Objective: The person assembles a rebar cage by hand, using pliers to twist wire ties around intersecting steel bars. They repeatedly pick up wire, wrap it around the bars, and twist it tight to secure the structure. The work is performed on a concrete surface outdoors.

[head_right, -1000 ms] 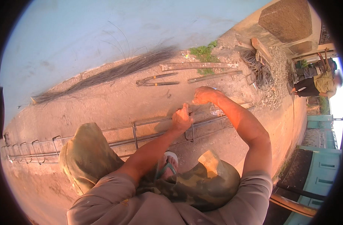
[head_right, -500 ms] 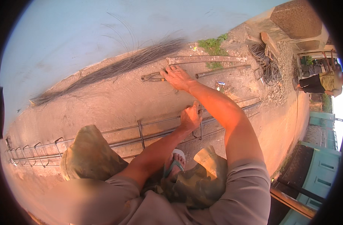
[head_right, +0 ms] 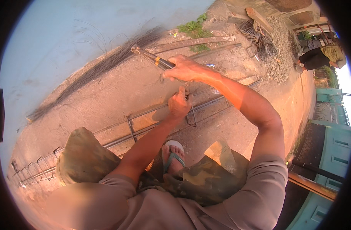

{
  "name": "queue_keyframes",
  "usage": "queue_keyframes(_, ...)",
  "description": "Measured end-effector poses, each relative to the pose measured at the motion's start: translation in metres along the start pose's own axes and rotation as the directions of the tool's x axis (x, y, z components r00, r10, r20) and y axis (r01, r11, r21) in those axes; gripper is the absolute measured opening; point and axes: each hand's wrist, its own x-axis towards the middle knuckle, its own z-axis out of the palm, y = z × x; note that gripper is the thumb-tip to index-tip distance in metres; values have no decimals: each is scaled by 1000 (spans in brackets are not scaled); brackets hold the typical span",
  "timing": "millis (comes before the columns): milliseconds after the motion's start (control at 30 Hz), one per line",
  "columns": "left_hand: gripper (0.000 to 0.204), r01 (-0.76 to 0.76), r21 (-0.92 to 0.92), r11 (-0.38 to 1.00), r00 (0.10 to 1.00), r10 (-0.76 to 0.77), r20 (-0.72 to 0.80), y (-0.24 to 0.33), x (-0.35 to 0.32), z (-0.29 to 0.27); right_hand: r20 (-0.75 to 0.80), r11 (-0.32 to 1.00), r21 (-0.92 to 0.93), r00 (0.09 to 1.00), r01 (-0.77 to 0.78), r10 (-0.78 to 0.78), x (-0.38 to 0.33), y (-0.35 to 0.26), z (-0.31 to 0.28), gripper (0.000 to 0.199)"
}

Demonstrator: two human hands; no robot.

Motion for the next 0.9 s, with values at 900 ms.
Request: queue_keyframes(900,30,39,131,991,911,-89,403,32,33,-28,-198,647,-756,977,-99,-82,-137,188,-13,69)
